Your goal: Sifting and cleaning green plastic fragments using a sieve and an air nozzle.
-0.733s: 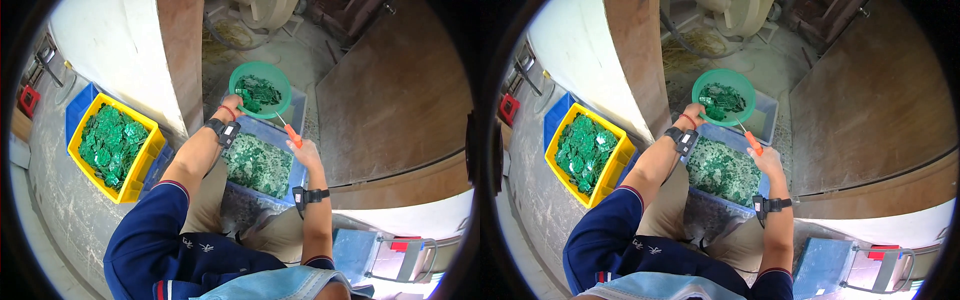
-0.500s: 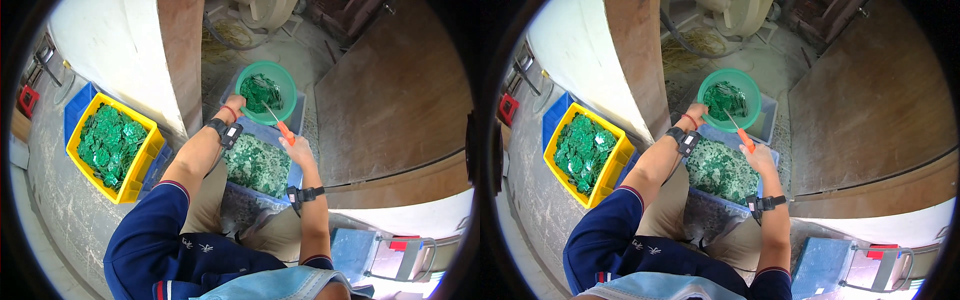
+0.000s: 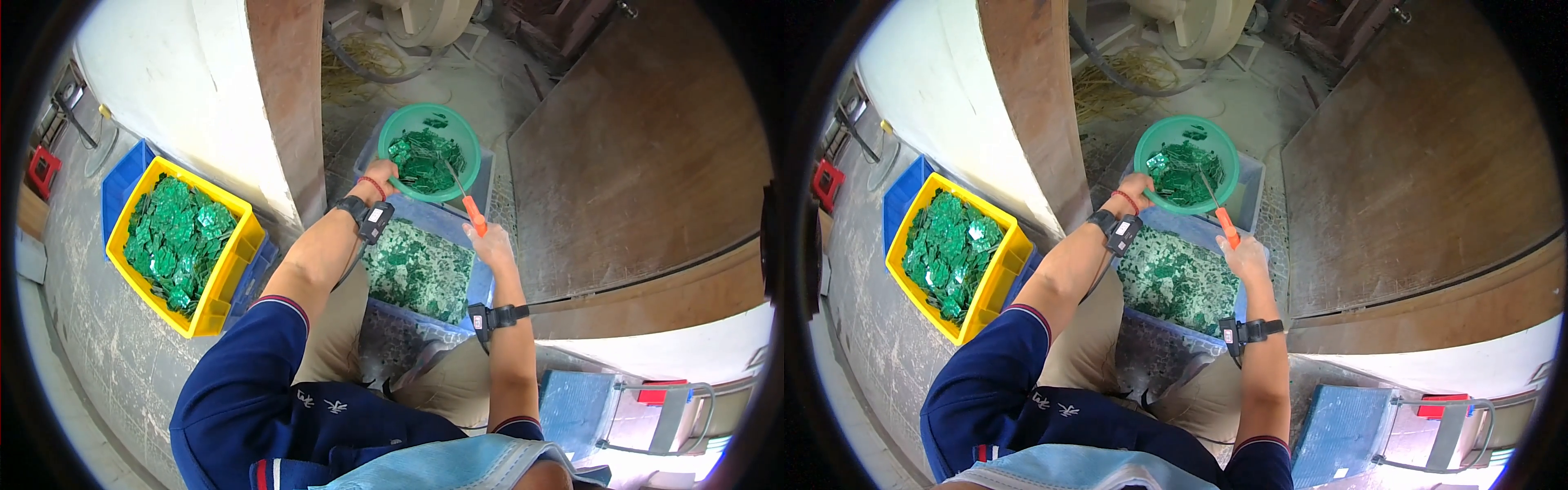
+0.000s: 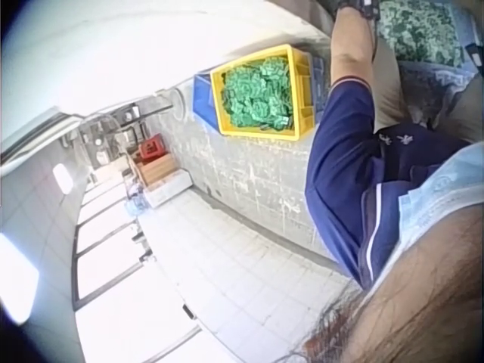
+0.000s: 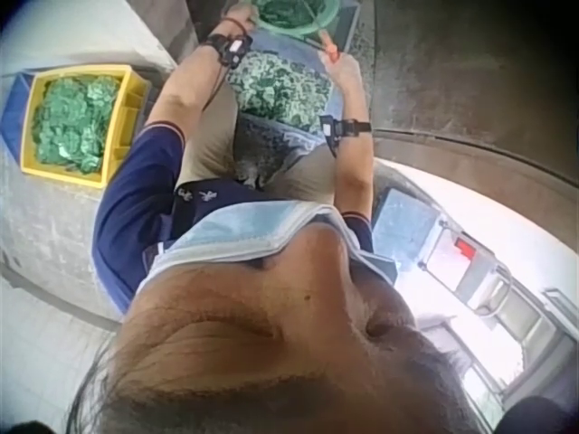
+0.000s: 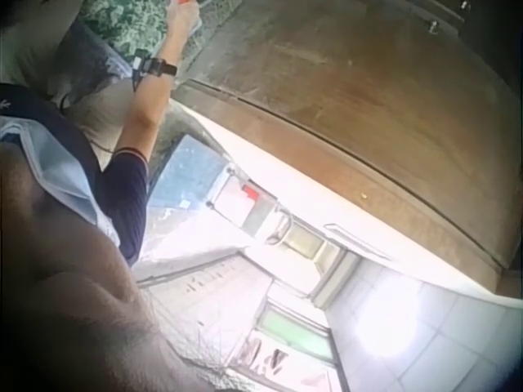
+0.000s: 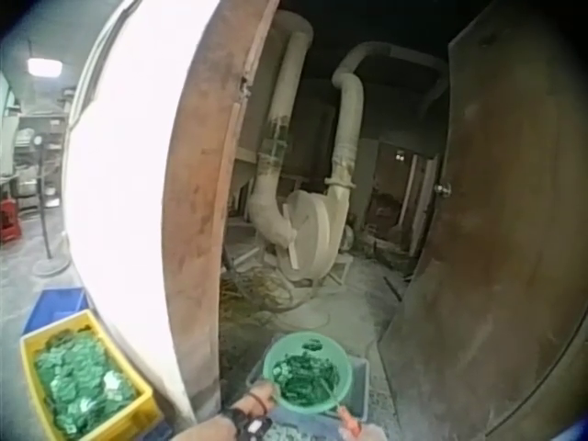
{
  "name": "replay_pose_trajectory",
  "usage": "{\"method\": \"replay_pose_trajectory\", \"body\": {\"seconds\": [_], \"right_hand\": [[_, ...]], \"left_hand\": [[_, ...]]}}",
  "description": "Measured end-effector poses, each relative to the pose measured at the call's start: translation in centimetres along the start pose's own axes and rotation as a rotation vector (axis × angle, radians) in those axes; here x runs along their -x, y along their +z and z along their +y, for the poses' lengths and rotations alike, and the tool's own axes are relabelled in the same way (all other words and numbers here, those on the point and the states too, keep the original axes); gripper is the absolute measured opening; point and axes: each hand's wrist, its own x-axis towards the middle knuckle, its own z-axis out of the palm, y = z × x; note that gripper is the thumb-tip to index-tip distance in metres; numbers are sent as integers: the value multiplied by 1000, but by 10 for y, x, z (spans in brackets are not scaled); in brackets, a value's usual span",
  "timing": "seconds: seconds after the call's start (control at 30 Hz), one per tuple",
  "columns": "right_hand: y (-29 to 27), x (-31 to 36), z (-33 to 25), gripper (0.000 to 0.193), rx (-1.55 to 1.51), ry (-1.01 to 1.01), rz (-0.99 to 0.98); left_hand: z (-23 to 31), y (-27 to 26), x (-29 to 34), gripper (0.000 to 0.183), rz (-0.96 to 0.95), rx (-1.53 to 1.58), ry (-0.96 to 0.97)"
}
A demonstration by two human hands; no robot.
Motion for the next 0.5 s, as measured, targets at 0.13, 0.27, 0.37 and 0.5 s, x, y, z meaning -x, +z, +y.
{"method": "replay_pose_trajectory", "body": {"seconds": [0.13, 0.27, 0.37, 0.5], "right_hand": [[-11, 4, -1, 40, -236, -30, 77], [-16, 3, 7, 39, -316, -229, 321], [-11, 0, 13, 40, -264, -149, 285], [-8, -1, 17, 39, -238, -88, 245]], "left_hand": [[7, 2, 7, 26, -72, 22, 128], [15, 0, 6, 21, -91, 137, 115], [9, -12, 7, 6, -82, -655, 258], [-1, -25, 2, 4, -130, -1161, 311]]}}
